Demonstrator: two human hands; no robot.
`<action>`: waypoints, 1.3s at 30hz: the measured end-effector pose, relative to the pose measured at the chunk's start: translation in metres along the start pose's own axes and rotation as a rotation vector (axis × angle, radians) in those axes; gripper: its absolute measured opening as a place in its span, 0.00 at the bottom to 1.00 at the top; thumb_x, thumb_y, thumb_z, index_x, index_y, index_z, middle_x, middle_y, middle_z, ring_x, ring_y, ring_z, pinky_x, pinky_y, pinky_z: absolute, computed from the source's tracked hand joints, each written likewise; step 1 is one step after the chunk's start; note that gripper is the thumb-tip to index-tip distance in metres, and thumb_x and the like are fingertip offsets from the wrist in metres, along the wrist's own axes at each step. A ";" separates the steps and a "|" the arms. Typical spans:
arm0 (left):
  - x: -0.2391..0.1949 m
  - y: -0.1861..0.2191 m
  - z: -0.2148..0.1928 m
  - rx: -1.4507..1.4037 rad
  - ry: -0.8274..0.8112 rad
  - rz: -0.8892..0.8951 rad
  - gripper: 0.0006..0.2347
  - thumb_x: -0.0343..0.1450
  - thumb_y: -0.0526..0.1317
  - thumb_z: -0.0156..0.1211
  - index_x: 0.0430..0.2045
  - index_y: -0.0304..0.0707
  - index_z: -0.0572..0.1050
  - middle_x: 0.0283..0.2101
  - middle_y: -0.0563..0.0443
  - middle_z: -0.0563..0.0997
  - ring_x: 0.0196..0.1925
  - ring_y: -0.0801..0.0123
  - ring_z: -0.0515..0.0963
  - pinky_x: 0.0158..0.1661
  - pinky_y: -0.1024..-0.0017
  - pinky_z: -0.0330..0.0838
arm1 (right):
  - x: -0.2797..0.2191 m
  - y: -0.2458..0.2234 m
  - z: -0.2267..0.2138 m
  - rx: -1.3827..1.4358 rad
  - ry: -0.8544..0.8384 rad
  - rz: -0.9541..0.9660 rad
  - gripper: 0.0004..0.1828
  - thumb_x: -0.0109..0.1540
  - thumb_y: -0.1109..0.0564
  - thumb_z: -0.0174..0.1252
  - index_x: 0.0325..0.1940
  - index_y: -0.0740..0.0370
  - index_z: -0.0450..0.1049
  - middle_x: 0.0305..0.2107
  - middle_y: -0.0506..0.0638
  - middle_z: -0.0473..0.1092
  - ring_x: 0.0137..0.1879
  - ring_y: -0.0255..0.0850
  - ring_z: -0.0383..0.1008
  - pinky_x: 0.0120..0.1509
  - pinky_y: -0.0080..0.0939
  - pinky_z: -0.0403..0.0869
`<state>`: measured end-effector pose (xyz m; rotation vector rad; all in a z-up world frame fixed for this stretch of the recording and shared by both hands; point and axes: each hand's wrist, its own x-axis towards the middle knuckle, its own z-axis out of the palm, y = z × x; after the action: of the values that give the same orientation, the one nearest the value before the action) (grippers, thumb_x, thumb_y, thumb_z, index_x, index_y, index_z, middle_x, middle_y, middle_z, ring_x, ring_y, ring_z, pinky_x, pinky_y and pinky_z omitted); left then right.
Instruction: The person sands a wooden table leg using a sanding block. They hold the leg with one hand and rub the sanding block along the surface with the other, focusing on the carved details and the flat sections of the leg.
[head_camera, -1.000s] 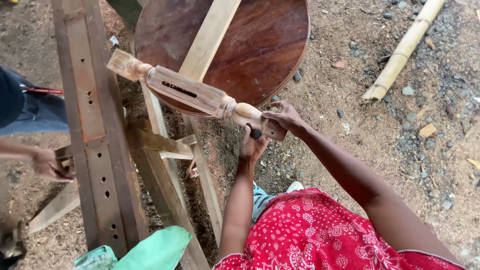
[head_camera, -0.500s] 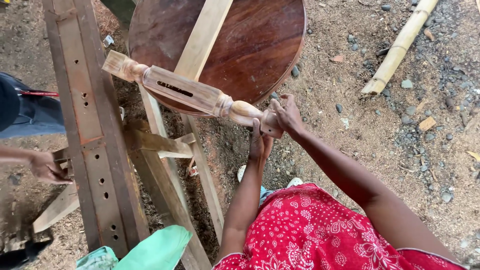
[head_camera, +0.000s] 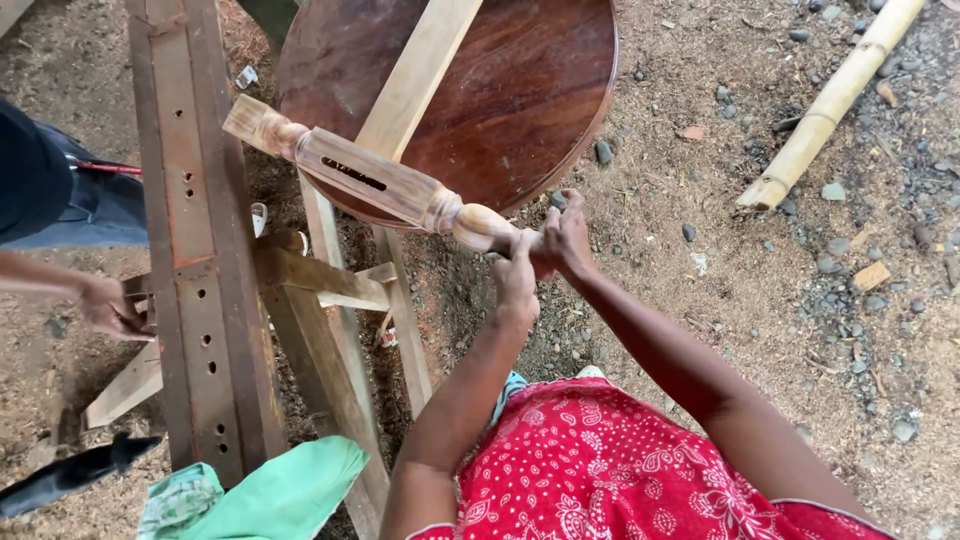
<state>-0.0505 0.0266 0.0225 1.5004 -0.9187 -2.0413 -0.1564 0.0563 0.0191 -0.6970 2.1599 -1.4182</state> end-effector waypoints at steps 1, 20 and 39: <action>-0.004 0.005 0.002 -0.003 0.004 -0.001 0.27 0.73 0.54 0.57 0.54 0.24 0.71 0.52 0.39 0.79 0.53 0.63 0.80 0.49 0.71 0.76 | -0.001 -0.003 0.000 -0.002 -0.005 0.000 0.24 0.70 0.54 0.39 0.69 0.66 0.52 0.56 0.75 0.67 0.55 0.60 0.75 0.59 0.58 0.77; 0.021 -0.021 -0.020 -0.368 -0.324 -0.007 0.32 0.74 0.59 0.50 0.68 0.35 0.59 0.60 0.43 0.73 0.65 0.56 0.73 0.65 0.56 0.68 | -0.019 -0.050 -0.015 0.110 -0.081 0.414 0.25 0.68 0.57 0.34 0.71 0.56 0.46 0.51 0.69 0.69 0.40 0.56 0.77 0.46 0.55 0.82; 0.088 -0.051 0.011 -1.059 -1.349 0.354 0.45 0.65 0.58 0.72 0.76 0.47 0.51 0.81 0.42 0.46 0.80 0.41 0.46 0.73 0.45 0.55 | -0.006 0.016 0.006 -0.018 0.122 0.243 0.31 0.64 0.60 0.37 0.72 0.66 0.47 0.47 0.77 0.69 0.46 0.60 0.77 0.51 0.56 0.78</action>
<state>-0.0864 0.0034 -0.0699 -0.6423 -0.2247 -2.4129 -0.1509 0.0614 0.0027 -0.3466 2.2637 -1.3439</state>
